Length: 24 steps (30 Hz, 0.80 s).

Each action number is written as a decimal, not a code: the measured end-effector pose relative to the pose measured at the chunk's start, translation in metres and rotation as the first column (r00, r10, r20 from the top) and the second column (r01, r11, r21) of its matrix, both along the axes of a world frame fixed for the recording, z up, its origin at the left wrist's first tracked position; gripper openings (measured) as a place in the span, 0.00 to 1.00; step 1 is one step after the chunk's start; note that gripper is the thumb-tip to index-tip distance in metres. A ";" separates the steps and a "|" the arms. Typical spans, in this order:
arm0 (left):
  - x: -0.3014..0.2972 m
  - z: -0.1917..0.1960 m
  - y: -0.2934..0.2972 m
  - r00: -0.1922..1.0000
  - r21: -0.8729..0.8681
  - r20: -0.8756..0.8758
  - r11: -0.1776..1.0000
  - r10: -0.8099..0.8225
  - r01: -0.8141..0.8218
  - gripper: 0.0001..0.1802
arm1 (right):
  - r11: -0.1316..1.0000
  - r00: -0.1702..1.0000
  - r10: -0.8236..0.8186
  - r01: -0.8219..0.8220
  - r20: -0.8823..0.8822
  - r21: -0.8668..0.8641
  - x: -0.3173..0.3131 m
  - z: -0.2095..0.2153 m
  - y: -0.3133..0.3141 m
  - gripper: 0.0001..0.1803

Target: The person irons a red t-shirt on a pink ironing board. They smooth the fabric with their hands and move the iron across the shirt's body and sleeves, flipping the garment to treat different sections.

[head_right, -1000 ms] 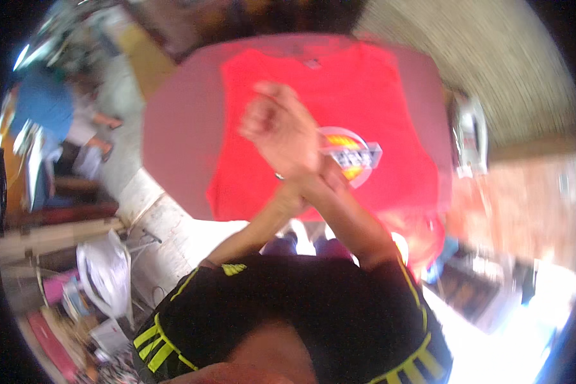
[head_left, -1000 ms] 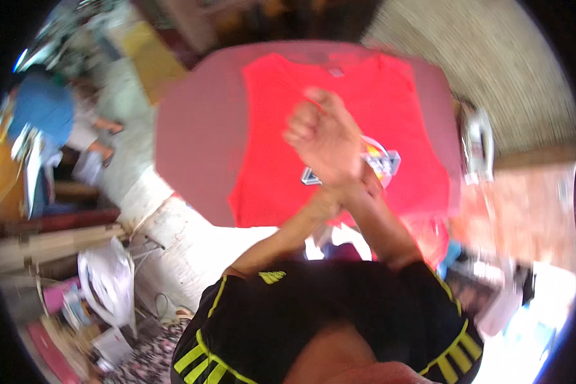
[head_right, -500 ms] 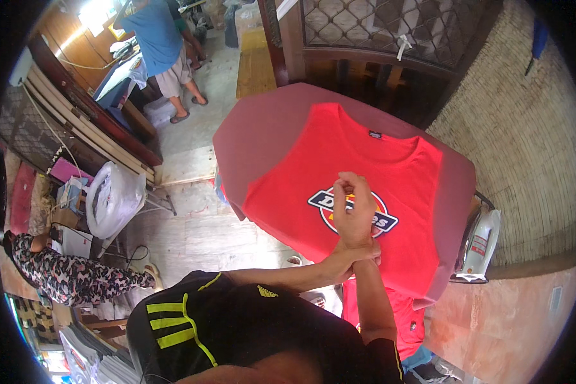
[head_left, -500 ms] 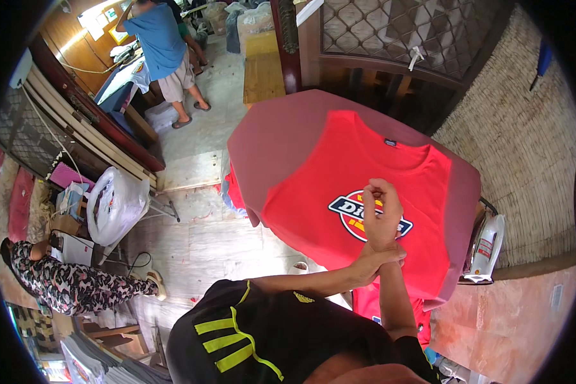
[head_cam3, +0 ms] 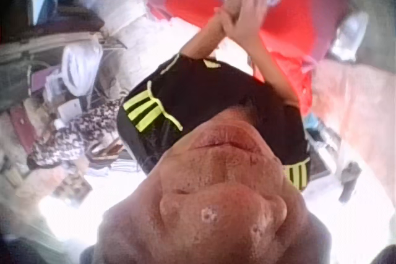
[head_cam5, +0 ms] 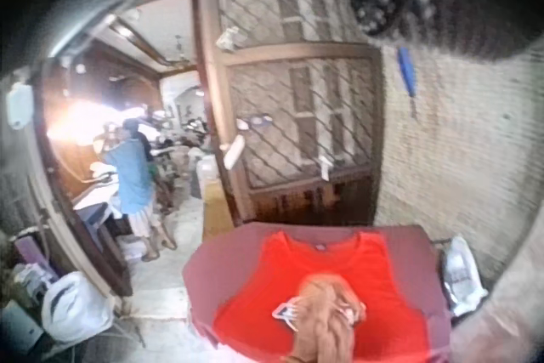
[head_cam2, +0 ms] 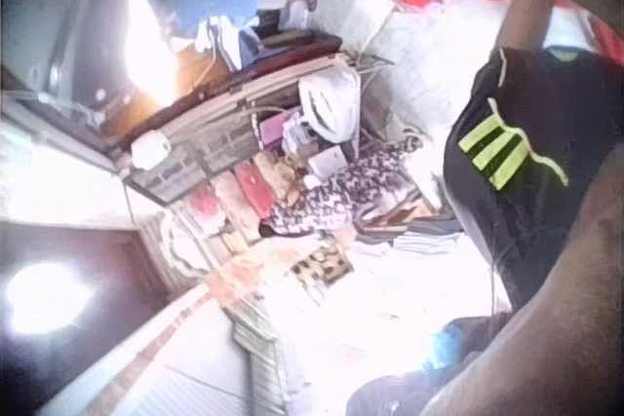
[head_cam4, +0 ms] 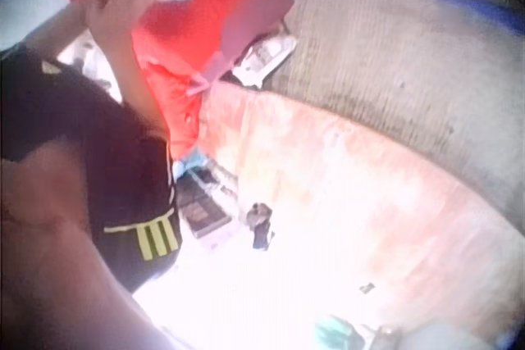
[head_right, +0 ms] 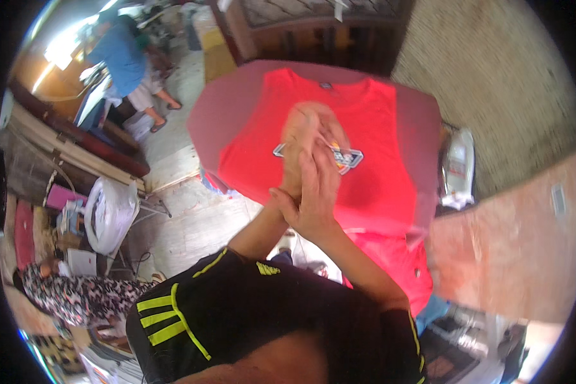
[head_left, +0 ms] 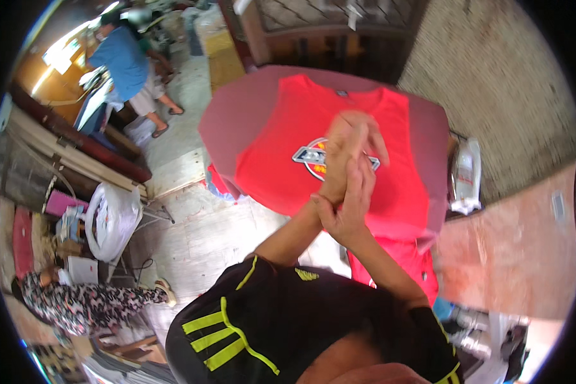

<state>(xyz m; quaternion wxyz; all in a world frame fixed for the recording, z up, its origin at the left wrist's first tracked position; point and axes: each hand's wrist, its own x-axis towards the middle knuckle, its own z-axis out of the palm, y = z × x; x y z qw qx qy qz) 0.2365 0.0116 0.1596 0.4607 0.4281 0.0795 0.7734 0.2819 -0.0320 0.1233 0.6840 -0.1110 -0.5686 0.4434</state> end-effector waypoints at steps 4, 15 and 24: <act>0.018 0.043 -0.015 0.992 0.164 0.007 0.979 -0.123 0.120 0.22 | 0.943 0.989 0.117 -0.081 0.094 -0.323 0.017 -0.007 -0.044 0.38; 0.070 0.021 -0.029 0.087 0.408 0.365 0.243 -0.927 0.880 0.35 | 0.425 0.543 0.807 -0.807 -0.232 -0.410 0.060 -0.018 0.006 0.32; 0.019 -0.093 0.098 0.590 -0.150 -0.802 0.987 -0.088 -0.056 0.15 | 0.863 0.700 -0.167 0.445 0.695 -0.241 0.138 -0.085 0.061 0.14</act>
